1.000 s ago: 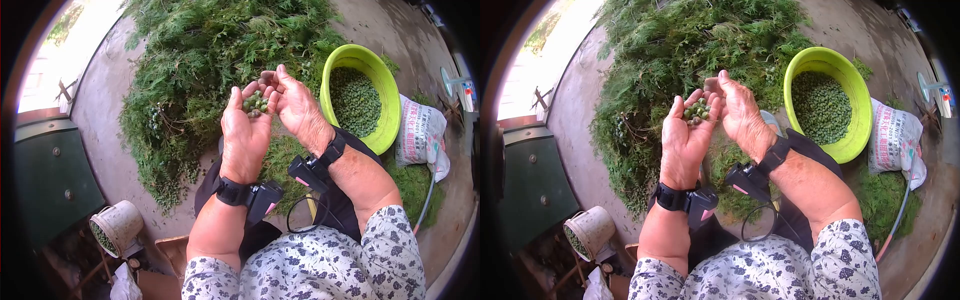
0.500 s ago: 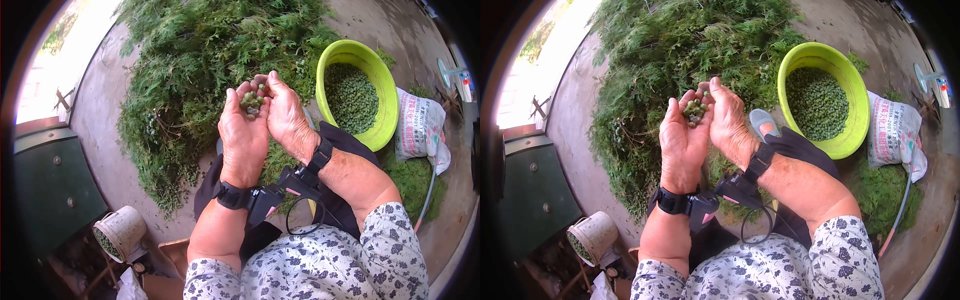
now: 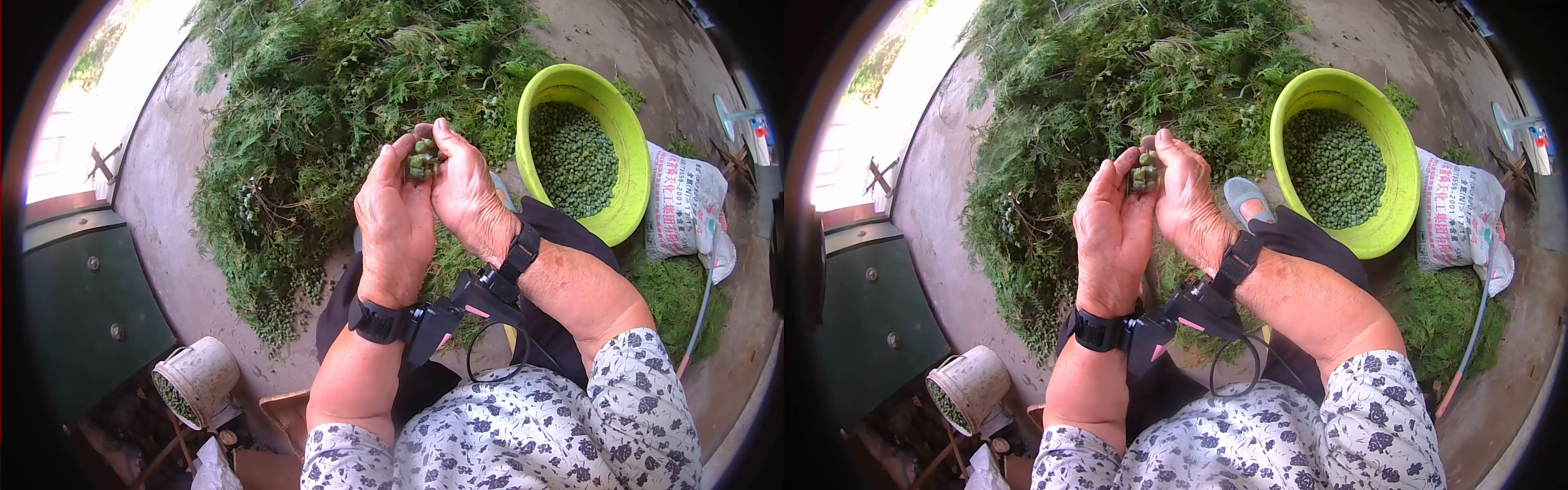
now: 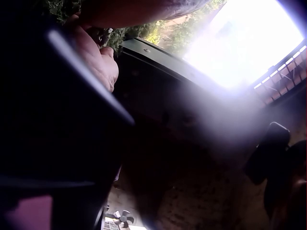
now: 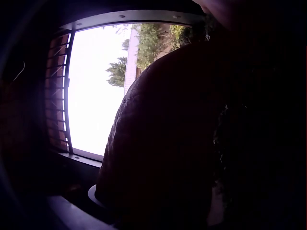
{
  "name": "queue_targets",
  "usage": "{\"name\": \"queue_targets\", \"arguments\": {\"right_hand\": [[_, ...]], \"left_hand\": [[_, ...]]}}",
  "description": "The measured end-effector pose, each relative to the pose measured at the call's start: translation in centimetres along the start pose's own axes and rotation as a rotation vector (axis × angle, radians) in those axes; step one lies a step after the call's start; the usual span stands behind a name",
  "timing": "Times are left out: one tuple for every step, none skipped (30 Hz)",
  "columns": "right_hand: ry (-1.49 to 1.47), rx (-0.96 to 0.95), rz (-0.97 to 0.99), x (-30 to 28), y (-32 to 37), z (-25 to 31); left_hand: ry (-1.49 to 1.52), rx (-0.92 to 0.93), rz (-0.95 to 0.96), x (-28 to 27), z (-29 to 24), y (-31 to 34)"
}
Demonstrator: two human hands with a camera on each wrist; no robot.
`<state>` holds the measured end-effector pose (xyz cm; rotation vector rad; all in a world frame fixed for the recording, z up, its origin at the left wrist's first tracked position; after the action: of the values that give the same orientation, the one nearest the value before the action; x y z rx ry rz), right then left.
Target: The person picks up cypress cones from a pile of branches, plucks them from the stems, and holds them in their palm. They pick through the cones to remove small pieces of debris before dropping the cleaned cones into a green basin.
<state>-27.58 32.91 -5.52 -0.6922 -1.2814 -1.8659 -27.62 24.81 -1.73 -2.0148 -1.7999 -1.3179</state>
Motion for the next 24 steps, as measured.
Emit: {"name": "queue_targets", "arguments": {"right_hand": [[-0.014, -0.003, 0.015, 0.1, -0.1, 0.0], [-0.028, -0.005, 0.03, 0.2, -0.1, 0.0], [-0.044, 0.007, 0.021, 0.2, -0.1, -0.1], [-0.061, 0.019, 0.012, 0.3, 0.0, -0.1], [-0.077, 0.032, 0.003, 0.4, 0.1, 0.0], [-0.072, 0.035, 0.005, 0.7, 0.3, 0.1], [-0.067, 0.039, 0.008, 0.9, 0.5, 0.2], [-0.062, 0.042, 0.011, 1.0, 0.5, 0.3], [-0.06, 0.042, 0.005, 0.9, 0.5, 0.3], [-0.057, 0.043, -0.002, 0.8, 0.5, 0.2], [-0.055, 0.044, -0.008, 0.8, 0.5, 0.2], [-0.054, 0.057, 0.004, 0.9, 0.6, 0.1], [-0.052, 0.07, 0.015, 1.1, 0.8, 0.0], [-0.051, 0.083, 0.027, 1.3, 1.0, -0.2], [-0.054, 0.081, 0.027, 1.3, 1.1, -0.2], [-0.057, 0.08, 0.027, 1.4, 1.2, -0.3], [-0.06, 0.078, 0.027, 1.4, 1.2, -0.3], [-0.058, 0.083, 0.043, 1.6, 1.4, -0.4], [-0.056, 0.088, 0.058, 1.7, 1.5, -0.3], [-0.054, 0.092, 0.073, 1.9, 1.6, -0.3], [-0.068, 0.1, 0.073, 2.1, 1.7, -0.3], [-0.082, 0.108, 0.072, 2.4, 1.9, -0.3], [-0.096, 0.113, 0.07, 2.5, 1.9, -0.2], [-0.111, 0.116, 0.079, 2.6, 1.8, -0.1]], "left_hand": [[-0.018, 0.012, -0.009, -0.1, -0.1, 0.0], [-0.036, 0.023, -0.019, -0.1, -0.3, 0.1], [-0.055, 0.035, -0.028, -0.1, -0.5, 0.2], [-0.072, 0.034, -0.041, 0.0, -0.6, 0.4], [-0.088, 0.034, -0.055, 0.1, -0.9, 0.7], [-0.106, 0.034, -0.069, 0.1, -1.1, 1.0], [-0.116, 0.042, -0.082, 0.0, -1.3, 1.0], [-0.125, 0.051, -0.095, -0.1, -1.5, 1.0], [-0.135, 0.06, -0.108, -0.2, -1.7, 1.0], [-0.144, 0.065, -0.117, -0.4, -1.8, 1.0], [-0.153, 0.07, -0.125, -0.6, -1.8, 0.9], [-0.163, 0.075, -0.133, -0.7, -1.8, 0.8], [-0.157, 0.079, -0.133, -0.8, -1.8, 0.7], [-0.151, 0.084, -0.132, -0.9, -1.8, 0.6], [-0.146, 0.088, -0.132, -1.0, -1.8, 0.6], [-0.152, 0.108, -0.144, -1.2, -1.9, 0.6], [-0.157, 0.127, -0.155, -1.4, -2.0, 0.6], [-0.163, 0.147, -0.165, -1.5, -2.1, 0.7], [-0.164, 0.15, -0.186, -1.6, -2.2, 0.8], [-0.165, 0.153, -0.208, -1.6, -2.3, 1.0], [-0.166, 0.156, -0.229, -1.6, -2.4, 1.1], [-0.137, 0.163, -0.224, -1.5, -2.5, 1.2], [-0.108, 0.169, -0.218, -1.3, -2.5, 1.3], [-0.08, 0.175, -0.21, -1.1, -2.5, 1.4]]}}
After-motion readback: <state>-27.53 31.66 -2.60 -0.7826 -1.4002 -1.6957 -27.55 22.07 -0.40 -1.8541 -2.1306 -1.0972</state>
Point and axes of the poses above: each hand's wrist, its own y-axis away from the middle knuckle, its own x-axis out of the palm, z = x × y, the point moved 10 cm from there along -y, towards the middle knuckle, and after that the axes turned 10 degrees about -y, right-handed, at the moved point
